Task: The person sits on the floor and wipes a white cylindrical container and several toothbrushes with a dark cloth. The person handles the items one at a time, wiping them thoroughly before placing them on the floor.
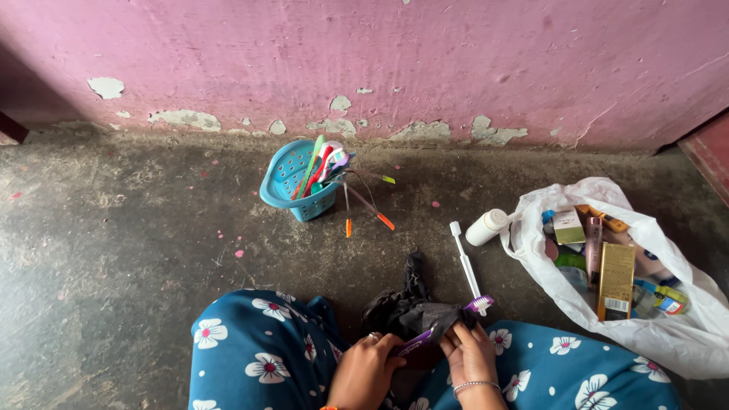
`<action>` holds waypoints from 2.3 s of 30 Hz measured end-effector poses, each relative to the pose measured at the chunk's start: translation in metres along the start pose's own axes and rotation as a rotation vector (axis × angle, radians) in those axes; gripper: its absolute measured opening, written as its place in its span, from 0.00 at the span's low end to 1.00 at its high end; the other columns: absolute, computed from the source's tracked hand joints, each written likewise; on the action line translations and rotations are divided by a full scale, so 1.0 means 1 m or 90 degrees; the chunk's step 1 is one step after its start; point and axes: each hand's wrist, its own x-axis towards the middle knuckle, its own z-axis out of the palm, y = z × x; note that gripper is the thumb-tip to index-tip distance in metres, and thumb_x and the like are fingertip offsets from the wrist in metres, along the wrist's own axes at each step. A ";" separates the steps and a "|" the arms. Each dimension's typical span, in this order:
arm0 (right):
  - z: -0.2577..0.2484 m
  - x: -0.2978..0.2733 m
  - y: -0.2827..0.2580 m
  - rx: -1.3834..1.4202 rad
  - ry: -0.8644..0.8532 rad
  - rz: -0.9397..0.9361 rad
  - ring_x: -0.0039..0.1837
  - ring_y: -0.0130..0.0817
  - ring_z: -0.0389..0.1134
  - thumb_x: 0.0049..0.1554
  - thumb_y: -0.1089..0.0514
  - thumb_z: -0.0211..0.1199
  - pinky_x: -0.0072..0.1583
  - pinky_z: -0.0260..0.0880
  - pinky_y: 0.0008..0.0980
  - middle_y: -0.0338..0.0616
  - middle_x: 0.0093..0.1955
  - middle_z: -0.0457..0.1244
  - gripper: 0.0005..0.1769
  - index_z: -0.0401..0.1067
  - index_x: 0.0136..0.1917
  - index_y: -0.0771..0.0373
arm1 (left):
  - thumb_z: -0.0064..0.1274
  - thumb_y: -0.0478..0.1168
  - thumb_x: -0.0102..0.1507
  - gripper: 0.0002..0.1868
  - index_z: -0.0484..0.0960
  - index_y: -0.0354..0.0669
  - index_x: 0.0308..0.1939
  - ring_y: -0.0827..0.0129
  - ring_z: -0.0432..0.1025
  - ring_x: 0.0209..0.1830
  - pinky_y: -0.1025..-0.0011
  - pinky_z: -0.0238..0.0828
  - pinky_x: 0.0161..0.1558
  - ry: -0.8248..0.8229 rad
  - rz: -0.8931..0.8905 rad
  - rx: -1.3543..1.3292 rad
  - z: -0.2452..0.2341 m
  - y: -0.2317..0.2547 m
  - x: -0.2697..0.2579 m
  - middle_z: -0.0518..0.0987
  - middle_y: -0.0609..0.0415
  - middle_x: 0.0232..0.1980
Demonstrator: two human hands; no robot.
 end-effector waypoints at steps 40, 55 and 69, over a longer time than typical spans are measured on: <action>0.009 0.006 -0.003 0.199 -0.056 -0.130 0.58 0.37 0.71 0.60 0.66 0.61 0.63 0.73 0.43 0.44 0.55 0.68 0.11 0.74 0.56 0.61 | 0.56 0.35 0.60 0.18 0.85 0.48 0.54 0.56 0.75 0.46 0.60 0.74 0.46 0.092 -0.039 0.109 0.008 -0.015 0.007 0.82 0.48 0.40; 0.020 -0.009 -0.020 0.266 -0.193 -0.020 0.61 0.38 0.70 0.64 0.56 0.59 0.65 0.69 0.41 0.46 0.59 0.69 0.15 0.73 0.61 0.65 | 0.43 0.28 0.59 0.26 0.82 0.53 0.59 0.57 0.80 0.39 0.64 0.77 0.45 -0.096 -0.075 0.019 -0.010 0.000 -0.004 0.86 0.54 0.39; -0.002 0.012 -0.006 0.313 -0.152 -0.021 0.58 0.37 0.72 0.60 0.67 0.60 0.66 0.71 0.38 0.48 0.55 0.70 0.12 0.73 0.57 0.69 | 0.60 0.43 0.63 0.13 0.88 0.49 0.51 0.73 0.81 0.37 0.73 0.76 0.42 0.040 -0.179 -0.284 -0.021 0.003 0.009 0.87 0.51 0.35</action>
